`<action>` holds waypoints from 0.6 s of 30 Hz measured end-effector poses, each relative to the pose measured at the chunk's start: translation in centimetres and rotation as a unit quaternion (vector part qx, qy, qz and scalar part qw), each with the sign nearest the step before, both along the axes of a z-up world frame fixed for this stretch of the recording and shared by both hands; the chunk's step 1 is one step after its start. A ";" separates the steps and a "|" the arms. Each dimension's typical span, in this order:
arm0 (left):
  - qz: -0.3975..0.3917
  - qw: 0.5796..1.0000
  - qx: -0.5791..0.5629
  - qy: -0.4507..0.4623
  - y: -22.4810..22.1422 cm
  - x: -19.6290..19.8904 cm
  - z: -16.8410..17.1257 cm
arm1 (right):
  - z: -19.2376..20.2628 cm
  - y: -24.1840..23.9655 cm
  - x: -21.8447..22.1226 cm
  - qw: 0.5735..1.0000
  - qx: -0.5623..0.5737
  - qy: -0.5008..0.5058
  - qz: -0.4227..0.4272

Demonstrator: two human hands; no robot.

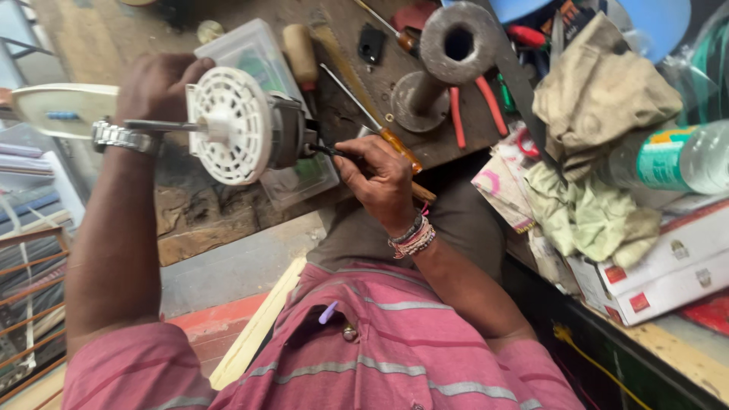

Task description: The person disassembles and reassembles a small electric motor, likely from a fan, using a screwdriver and hammer. They remove screws, separate the housing, inspect internal components, and then reassemble the unit on a cluttered workbench.

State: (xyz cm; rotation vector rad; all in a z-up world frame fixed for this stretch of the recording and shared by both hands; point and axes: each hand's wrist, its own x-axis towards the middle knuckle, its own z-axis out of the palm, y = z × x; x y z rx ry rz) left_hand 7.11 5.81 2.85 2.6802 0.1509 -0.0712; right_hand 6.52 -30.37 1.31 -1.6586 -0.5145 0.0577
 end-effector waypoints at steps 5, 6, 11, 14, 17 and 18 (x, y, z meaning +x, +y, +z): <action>0.003 1.000 0.024 0.005 0.4 -0.1 0.4 | -0.2 -3.4 -0.7 0.986 0.087 0.136 -0.031; 0.006 1.000 0.028 0.008 0.5 -0.2 0.3 | -0.6 -4.6 -0.8 0.979 0.096 0.172 -0.047; -0.017 0.999 0.025 -0.011 1.1 -0.3 -0.5 | -4.6 -11.3 1.4 0.933 0.184 0.258 -0.172; -0.025 0.999 0.023 -0.002 1.3 -0.3 -0.7 | -6.9 -14.2 4.1 0.916 0.222 0.236 -0.236; -0.010 0.998 0.056 0.016 1.0 -0.2 -0.5 | -7.8 -14.4 8.2 0.934 0.164 0.184 -0.259; -0.011 0.998 0.057 0.009 0.9 -0.2 -0.4 | -7.9 -14.1 9.7 0.940 0.161 0.184 -0.239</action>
